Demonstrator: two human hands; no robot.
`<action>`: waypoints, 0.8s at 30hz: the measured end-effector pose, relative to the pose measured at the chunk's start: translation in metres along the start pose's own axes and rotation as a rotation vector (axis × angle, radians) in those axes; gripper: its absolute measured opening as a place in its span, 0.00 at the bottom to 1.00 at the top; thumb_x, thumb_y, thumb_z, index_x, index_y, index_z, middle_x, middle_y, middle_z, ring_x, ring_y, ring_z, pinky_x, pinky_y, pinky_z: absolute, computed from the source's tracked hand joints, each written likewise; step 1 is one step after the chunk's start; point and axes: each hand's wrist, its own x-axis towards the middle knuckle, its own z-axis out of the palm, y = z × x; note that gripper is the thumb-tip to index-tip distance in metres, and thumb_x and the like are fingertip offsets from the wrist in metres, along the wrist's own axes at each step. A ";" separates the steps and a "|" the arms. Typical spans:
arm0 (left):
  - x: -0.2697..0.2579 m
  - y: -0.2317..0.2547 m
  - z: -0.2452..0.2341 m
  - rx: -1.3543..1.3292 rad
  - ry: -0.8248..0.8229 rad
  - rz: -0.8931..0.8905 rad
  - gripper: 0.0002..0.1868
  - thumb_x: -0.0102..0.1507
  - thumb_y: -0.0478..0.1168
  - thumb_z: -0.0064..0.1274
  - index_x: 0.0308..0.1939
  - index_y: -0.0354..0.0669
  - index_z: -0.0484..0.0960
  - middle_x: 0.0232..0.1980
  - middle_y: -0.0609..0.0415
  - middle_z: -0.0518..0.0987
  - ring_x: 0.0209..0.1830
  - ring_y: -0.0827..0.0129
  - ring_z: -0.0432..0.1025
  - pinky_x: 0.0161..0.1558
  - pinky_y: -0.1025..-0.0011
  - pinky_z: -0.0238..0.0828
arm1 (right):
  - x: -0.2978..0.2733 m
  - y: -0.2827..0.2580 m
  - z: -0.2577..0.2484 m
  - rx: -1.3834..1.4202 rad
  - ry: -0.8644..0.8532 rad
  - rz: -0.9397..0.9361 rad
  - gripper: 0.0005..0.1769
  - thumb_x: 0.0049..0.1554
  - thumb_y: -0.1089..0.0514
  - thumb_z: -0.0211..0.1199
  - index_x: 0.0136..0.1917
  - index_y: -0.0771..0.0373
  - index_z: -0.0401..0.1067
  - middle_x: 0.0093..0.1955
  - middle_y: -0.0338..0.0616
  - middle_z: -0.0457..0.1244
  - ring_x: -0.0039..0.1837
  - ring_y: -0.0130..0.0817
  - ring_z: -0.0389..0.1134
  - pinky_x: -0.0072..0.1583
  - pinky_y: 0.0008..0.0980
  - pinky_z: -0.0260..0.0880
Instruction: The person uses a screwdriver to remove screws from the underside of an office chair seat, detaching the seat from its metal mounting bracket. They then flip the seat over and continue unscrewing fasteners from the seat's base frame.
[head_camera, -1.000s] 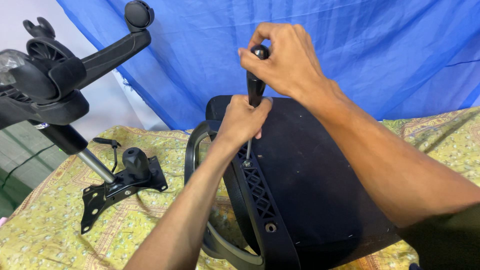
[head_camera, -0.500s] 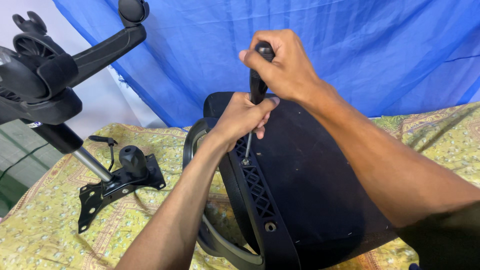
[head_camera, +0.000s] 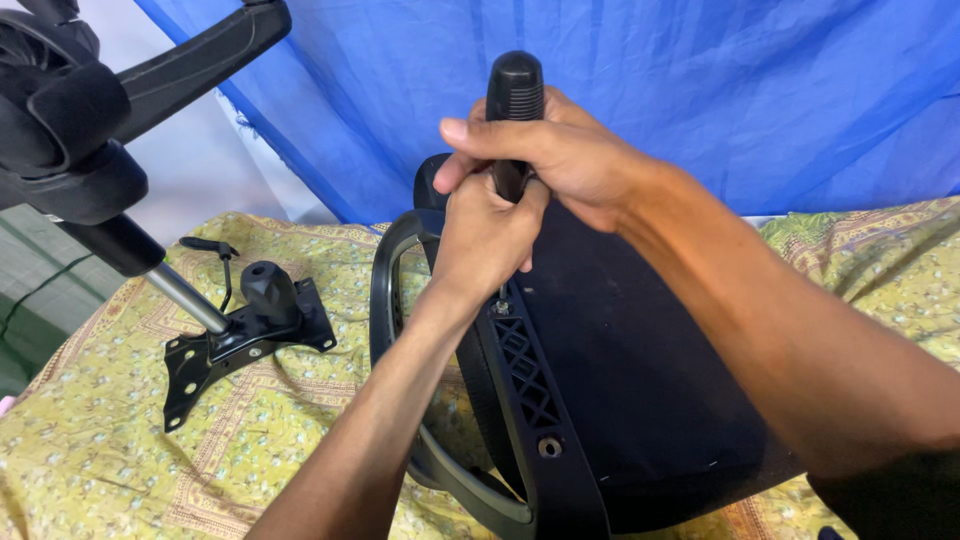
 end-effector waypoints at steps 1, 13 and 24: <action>0.002 -0.001 -0.002 -0.014 -0.038 0.004 0.11 0.64 0.37 0.47 0.26 0.37 0.74 0.17 0.57 0.71 0.11 0.73 0.67 0.14 0.73 0.64 | 0.000 -0.002 -0.006 0.016 -0.082 0.013 0.19 0.58 0.45 0.68 0.42 0.61 0.67 0.50 0.55 0.72 0.43 0.39 0.74 0.34 0.40 0.77; 0.002 0.003 0.008 0.184 0.102 -0.136 0.25 0.63 0.46 0.52 0.14 0.38 0.71 0.12 0.56 0.72 0.10 0.72 0.71 0.16 0.71 0.66 | -0.008 0.004 -0.001 -0.157 0.340 -0.170 0.17 0.51 0.54 0.75 0.51 0.56 0.73 0.45 0.44 0.70 0.46 0.29 0.76 0.49 0.30 0.81; 0.012 0.000 -0.001 -0.082 -0.279 -0.008 0.11 0.62 0.36 0.49 0.28 0.33 0.72 0.18 0.57 0.71 0.12 0.72 0.69 0.16 0.73 0.68 | -0.010 0.011 -0.023 0.145 -0.079 -0.200 0.21 0.67 0.42 0.64 0.39 0.57 0.66 0.34 0.38 0.61 0.46 0.38 0.72 0.55 0.40 0.75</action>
